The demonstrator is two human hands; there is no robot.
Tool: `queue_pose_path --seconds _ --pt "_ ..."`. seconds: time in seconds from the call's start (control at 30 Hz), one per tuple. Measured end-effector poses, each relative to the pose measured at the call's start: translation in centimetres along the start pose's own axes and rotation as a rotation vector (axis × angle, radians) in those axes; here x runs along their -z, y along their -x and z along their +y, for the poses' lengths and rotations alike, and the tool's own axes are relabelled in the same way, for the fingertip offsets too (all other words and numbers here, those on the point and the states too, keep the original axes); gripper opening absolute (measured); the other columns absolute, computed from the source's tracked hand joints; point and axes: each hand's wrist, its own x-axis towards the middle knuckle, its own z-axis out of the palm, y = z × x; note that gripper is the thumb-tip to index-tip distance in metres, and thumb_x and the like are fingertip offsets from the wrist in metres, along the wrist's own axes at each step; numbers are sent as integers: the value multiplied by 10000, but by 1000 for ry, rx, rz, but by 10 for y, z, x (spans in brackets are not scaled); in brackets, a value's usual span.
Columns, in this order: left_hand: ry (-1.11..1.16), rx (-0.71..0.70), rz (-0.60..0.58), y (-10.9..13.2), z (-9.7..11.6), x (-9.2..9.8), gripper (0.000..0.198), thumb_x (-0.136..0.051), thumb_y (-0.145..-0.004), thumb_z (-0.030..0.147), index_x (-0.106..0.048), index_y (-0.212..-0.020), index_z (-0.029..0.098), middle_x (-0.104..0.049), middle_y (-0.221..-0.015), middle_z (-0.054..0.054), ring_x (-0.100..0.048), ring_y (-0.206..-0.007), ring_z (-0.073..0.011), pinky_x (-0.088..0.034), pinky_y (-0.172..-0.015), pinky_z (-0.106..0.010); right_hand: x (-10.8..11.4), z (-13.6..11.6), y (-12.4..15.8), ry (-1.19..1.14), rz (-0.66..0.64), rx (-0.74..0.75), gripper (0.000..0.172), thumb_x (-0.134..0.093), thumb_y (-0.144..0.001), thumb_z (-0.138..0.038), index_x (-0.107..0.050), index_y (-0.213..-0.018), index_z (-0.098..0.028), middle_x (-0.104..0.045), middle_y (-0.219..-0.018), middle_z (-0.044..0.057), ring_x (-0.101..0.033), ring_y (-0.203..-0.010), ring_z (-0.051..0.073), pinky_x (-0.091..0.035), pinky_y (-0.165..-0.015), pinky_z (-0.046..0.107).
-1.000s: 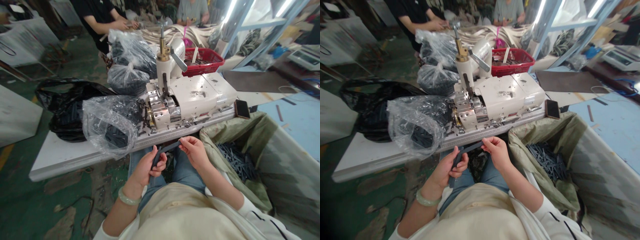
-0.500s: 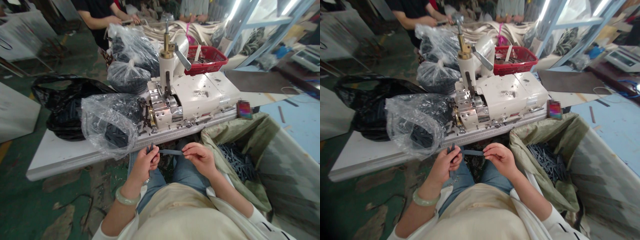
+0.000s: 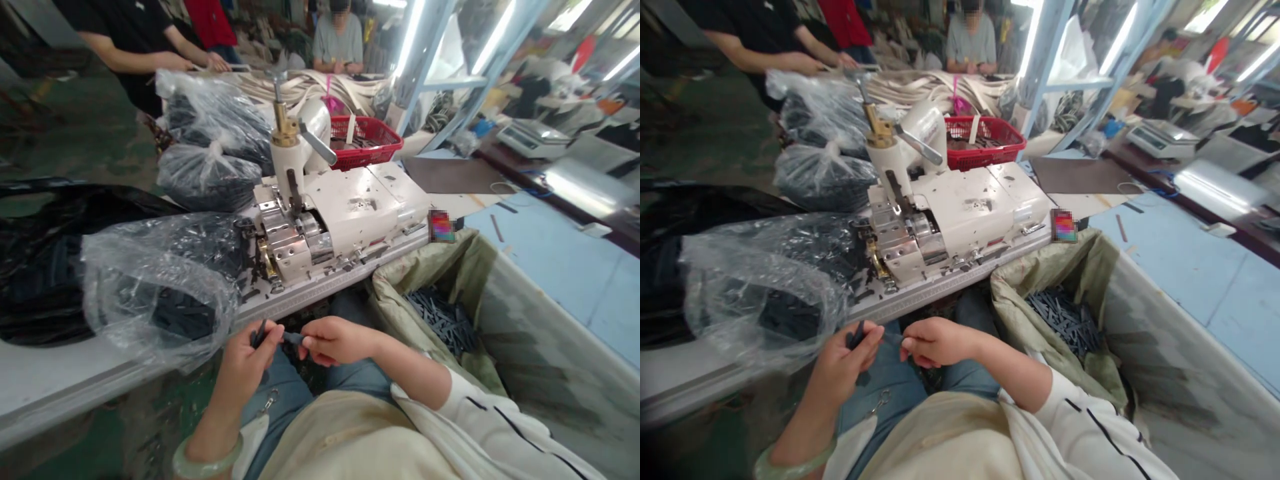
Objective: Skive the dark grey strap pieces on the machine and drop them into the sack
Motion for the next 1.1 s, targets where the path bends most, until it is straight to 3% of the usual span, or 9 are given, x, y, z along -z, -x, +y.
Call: queue_pose_path --seconds 0.1,0.2,0.33,0.4,0.57,0.9,1.1 --pt "-41 -28 -22 -5 -4 5 306 -713 -771 427 -580 -670 170 -310 -462 85 -255 -376 -42 -176 -373 -151 -6 -1 -8 -13 59 22 456 -408 -937 -552 -551 -759 -158 -428 -515 -71 -387 -452 55 -334 -463 170" --pt "118 -53 26 -7 -1 3 426 -680 -784 481 -481 -574 169 -287 -464 79 -237 -370 -39 -163 -355 -144 -3 -1 -13 -120 136 24 463 -447 -906 -583 -536 -733 -163 -421 -511 -71 -369 -444 55 -299 -435 173" --pt "271 -43 62 -9 5 0 500 -671 -786 495 -408 -520 163 -287 -473 65 -225 -374 -36 -135 -339 -136 21 -8 -24 -340 462 56 449 -509 -850 -607 -498 -693 -188 -345 -417 -105 -258 -347 51 -187 -352 187" --pt "285 -33 50 -9 5 1 491 -683 -777 493 -422 -529 160 -292 -481 64 -230 -377 -34 -141 -337 -131 37 -14 -32 -420 561 84 424 -562 -816 -588 -491 -679 -193 -330 -391 -115 -219 -325 46 -153 -337 189" --pt "306 -23 34 -6 1 3 495 -679 -780 502 -413 -537 162 -287 -485 70 -218 -373 -28 -151 -332 -124 61 -26 -55 -529 608 113 389 -639 -761 -534 -489 -658 -191 -327 -379 -119 -188 -320 34 -117 -330 184" --pt "330 11 64 -2 4 5 490 -659 -799 500 -416 -547 157 -280 -499 74 -201 -383 -27 -161 -332 -111 72 -32 -84 -637 731 69 338 -632 -764 -445 -458 -613 -198 -304 -330 -122 -179 -287 28 -94 -310 177" --pt "376 21 47 -3 2 6 485 -656 -808 485 -407 -551 158 -261 -499 77 -191 -388 -28 -153 -329 -107 73 -32 -81 -647 935 118 350 -621 -780 -462 -457 -619 -199 -306 -333 -118 -172 -287 30 -109 -315 184"
